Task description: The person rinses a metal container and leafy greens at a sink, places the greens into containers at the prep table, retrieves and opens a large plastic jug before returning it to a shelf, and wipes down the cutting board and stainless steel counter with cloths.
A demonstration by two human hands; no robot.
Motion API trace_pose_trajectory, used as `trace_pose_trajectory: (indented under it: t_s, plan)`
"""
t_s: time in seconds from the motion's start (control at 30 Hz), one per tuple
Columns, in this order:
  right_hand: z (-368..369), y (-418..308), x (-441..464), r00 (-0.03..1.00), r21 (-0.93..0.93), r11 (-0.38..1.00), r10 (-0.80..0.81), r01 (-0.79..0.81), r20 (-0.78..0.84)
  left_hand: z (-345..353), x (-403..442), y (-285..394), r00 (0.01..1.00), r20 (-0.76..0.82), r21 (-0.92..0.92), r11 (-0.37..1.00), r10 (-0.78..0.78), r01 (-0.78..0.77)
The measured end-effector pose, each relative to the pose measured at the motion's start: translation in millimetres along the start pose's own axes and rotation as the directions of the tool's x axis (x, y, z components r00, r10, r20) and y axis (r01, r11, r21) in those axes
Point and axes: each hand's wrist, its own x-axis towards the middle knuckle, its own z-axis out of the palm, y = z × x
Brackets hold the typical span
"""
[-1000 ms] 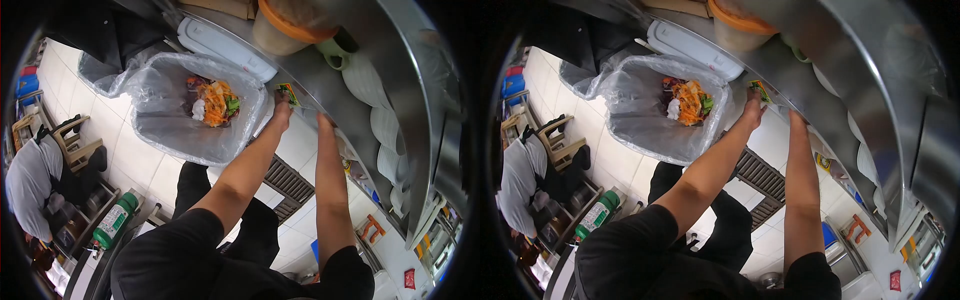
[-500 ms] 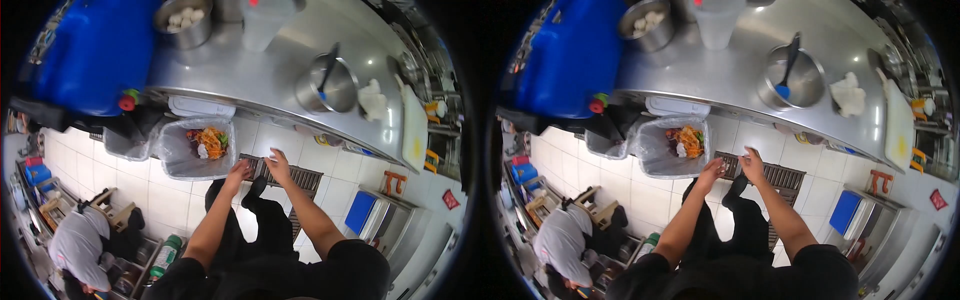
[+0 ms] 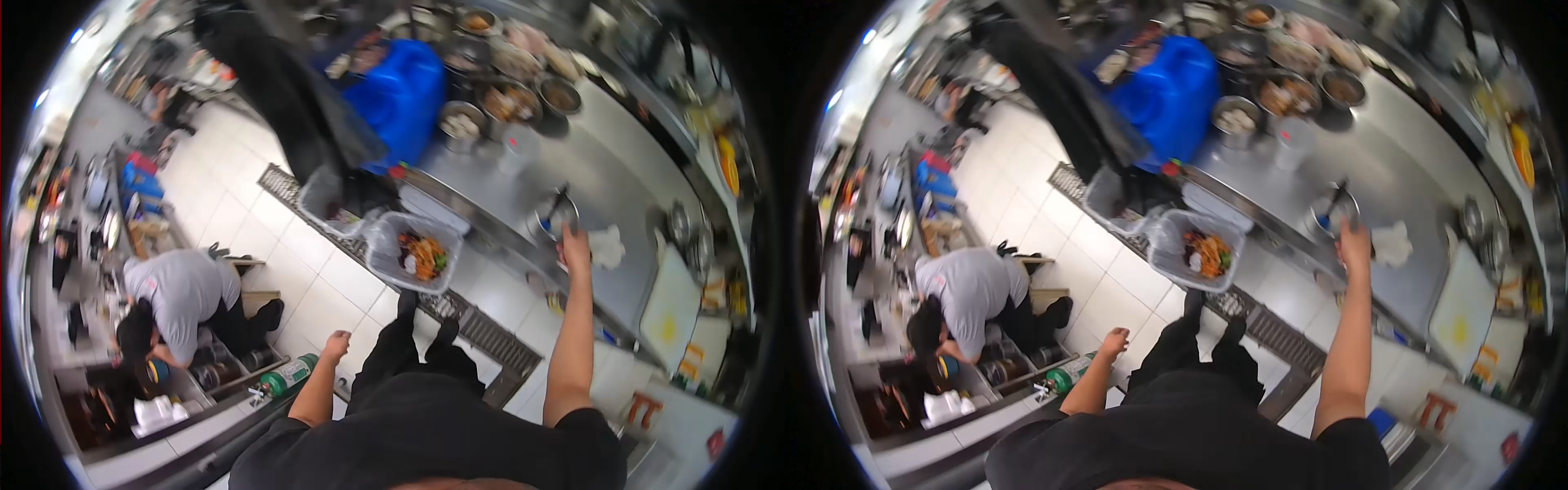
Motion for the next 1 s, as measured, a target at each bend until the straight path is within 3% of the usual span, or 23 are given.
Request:
trace_pose_trajectory:
  t_s: [0.03,0.1,0.17,0.2,0.23,0.3,0.47,0.63,0.7,0.77,0.87,0.93,1.0]
  plan:
    - [5,10,15,1.000,0.037,0.999,0.007,-0.006,-0.008,-2,-5,-3,0.999,0.032,0.110,0.993,-0.032,0.028]
    - [10,23,25,1.000,0.130,0.991,-0.029,0.029,-0.003,-7,15,-39,0.995,0.067,0.295,0.952,0.070,-0.086]
    - [16,25,19,0.995,0.162,0.985,-0.051,0.064,-0.083,-18,2,-33,0.995,0.063,0.347,0.933,0.083,-0.100]
    - [8,44,33,0.992,0.159,0.983,-0.105,0.093,0.071,-25,-2,-32,0.994,0.064,0.376,0.921,0.085,-0.103]
    - [9,40,22,1.000,0.094,0.995,0.012,-0.014,0.024,-33,2,-34,0.997,0.048,0.357,0.931,0.067,-0.080]
    - [18,26,-16,0.999,0.081,0.996,-0.033,0.034,-0.008,-52,16,-41,0.999,0.033,0.324,0.945,0.030,-0.039]
    - [61,6,-99,0.996,-0.015,0.999,0.050,-0.052,-0.077,-130,61,-25,0.994,0.036,0.242,0.964,0.103,-0.109]
    - [170,-23,-171,0.992,-0.082,0.989,0.117,-0.120,-0.041,-231,115,52,0.976,0.047,0.125,0.968,0.211,-0.215]
    - [232,-45,-202,0.990,-0.107,0.984,0.141,-0.140,0.005,-276,136,91,0.946,0.015,0.097,0.941,0.323,-0.323]
    - [295,-68,-219,0.984,-0.098,0.990,0.118,-0.105,0.137,-324,154,137,0.887,-0.045,0.027,0.888,0.459,-0.458]
    - [394,-114,-235,0.935,-0.181,0.983,0.098,-0.037,0.341,-401,165,223,0.839,-0.083,-0.076,0.836,0.538,-0.543]
    - [468,-157,-248,0.925,-0.200,0.980,0.054,0.024,0.376,-443,173,280,0.816,-0.073,-0.158,0.801,0.573,-0.577]
    - [537,-180,-224,0.831,-0.260,0.950,-0.001,0.175,0.556,-478,179,330,0.789,-0.034,-0.231,0.763,0.614,-0.604]
